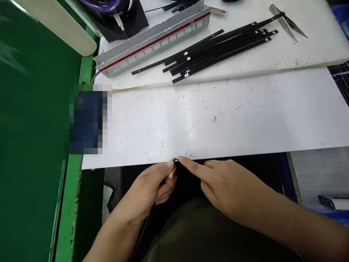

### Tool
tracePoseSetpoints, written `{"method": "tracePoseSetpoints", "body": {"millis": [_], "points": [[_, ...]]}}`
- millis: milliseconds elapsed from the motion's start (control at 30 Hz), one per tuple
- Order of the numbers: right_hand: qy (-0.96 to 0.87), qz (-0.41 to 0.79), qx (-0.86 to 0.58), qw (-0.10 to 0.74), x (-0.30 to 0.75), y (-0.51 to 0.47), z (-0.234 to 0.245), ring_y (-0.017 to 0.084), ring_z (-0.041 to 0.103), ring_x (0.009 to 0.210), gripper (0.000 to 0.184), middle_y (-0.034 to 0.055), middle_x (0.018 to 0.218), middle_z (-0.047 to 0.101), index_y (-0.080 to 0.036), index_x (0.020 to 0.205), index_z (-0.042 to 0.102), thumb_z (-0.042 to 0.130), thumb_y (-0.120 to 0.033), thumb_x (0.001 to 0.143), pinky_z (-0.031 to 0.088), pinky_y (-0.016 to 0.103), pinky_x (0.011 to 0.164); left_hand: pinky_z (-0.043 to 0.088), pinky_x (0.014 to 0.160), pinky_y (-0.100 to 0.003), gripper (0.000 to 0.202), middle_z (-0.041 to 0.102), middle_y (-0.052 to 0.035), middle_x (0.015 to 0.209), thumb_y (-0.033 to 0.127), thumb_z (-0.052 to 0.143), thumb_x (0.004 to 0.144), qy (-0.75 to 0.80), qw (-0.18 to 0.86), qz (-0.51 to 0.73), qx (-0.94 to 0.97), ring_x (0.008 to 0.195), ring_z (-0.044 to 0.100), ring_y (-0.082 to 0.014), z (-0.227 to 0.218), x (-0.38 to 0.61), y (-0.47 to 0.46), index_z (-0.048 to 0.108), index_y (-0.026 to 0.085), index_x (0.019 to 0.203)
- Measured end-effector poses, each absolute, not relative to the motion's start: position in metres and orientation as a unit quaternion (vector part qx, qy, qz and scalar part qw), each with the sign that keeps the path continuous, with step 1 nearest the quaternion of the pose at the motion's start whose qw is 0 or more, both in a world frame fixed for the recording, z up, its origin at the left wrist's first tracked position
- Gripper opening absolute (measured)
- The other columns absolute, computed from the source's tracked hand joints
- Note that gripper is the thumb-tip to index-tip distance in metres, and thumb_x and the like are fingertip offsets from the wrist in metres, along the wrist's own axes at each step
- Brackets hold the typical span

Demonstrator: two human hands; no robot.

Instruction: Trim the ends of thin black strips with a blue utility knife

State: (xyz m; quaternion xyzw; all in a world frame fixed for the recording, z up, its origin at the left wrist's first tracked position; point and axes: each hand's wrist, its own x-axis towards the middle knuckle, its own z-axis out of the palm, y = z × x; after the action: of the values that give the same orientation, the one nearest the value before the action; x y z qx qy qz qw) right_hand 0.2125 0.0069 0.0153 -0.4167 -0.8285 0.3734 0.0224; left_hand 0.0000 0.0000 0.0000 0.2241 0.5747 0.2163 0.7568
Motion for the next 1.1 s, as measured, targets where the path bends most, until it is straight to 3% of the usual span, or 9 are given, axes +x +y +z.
{"method": "tracePoseSetpoints", "body": {"millis": [200,333,433,567,633,867,1100], "points": [[-0.838,0.351,-0.419,-0.003,0.211,0.005,0.013,0.019,0.061,0.067,0.070,0.0021,0.080,0.065,-0.024,0.156,0.027,0.048,-0.007,0.091,0.044,0.032,0.059,0.022,0.037,-0.016,0.037,0.036,0.0075,0.045,0.047,0.058,0.091,0.562,0.766,0.221,0.220,0.039,0.027,-0.0054,0.001,-0.001,0.000,0.053,0.018,0.068],[-0.854,0.294,-0.428,-0.026,0.209,0.001,0.013,0.016,0.054,0.054,0.077,-0.0008,0.073,0.060,-0.029,0.157,0.023,0.053,-0.010,0.089,0.032,0.029,0.048,0.025,0.038,-0.016,0.037,0.035,0.0076,0.045,0.047,0.059,0.091,0.565,0.762,0.221,0.228,0.040,0.028,-0.0055,0.002,0.000,0.000,0.053,0.018,0.068],[-0.871,0.251,-0.421,-0.047,0.208,-0.003,0.013,0.014,0.046,0.046,0.079,-0.0017,0.068,0.054,-0.027,0.157,0.023,0.056,-0.012,0.088,0.021,0.028,0.043,0.025,0.038,-0.016,0.038,0.035,0.0075,0.045,0.047,0.058,0.091,0.568,0.759,0.218,0.232,0.040,0.028,-0.0055,0.002,0.000,0.000,0.053,0.018,0.068],[-0.877,0.211,-0.428,-0.053,0.206,-0.007,0.011,0.014,0.042,0.042,0.079,-0.0017,0.066,0.050,-0.026,0.157,0.023,0.055,-0.011,0.087,0.016,0.028,0.042,0.023,0.037,-0.017,0.037,0.035,0.0074,0.044,0.046,0.057,0.091,0.566,0.760,0.219,0.233,0.040,0.027,-0.0058,0.002,0.000,0.002,0.053,0.018,0.068],[-0.871,0.211,-0.442,-0.050,0.206,-0.008,0.010,0.015,0.043,0.043,0.078,-0.0020,0.065,0.050,-0.028,0.157,0.024,0.054,-0.011,0.087,0.018,0.028,0.042,0.021,0.037,-0.017,0.036,0.035,0.0073,0.044,0.045,0.057,0.091,0.559,0.768,0.214,0.226,0.039,0.026,-0.0060,0.003,-0.001,0.003,0.053,0.018,0.068],[-0.821,0.340,-0.458,0.007,0.207,-0.005,0.010,0.018,0.059,0.063,0.069,0.0006,0.076,0.062,-0.029,0.156,0.026,0.046,-0.011,0.093,0.039,0.030,0.056,0.020,0.037,-0.017,0.036,0.035,0.0074,0.044,0.047,0.058,0.090,0.559,0.767,0.210,0.236,0.038,0.026,-0.0059,0.002,-0.004,0.004,0.053,0.019,0.068],[-0.829,0.340,-0.443,0.010,0.206,0.000,0.012,0.017,0.057,0.062,0.069,-0.0003,0.075,0.061,-0.027,0.156,0.027,0.047,-0.009,0.093,0.037,0.029,0.055,0.022,0.038,-0.018,0.036,0.035,0.0071,0.045,0.047,0.057,0.091,0.560,0.766,0.206,0.241,0.039,0.027,-0.0066,0.001,-0.003,0.003,0.053,0.019,0.068]]}}
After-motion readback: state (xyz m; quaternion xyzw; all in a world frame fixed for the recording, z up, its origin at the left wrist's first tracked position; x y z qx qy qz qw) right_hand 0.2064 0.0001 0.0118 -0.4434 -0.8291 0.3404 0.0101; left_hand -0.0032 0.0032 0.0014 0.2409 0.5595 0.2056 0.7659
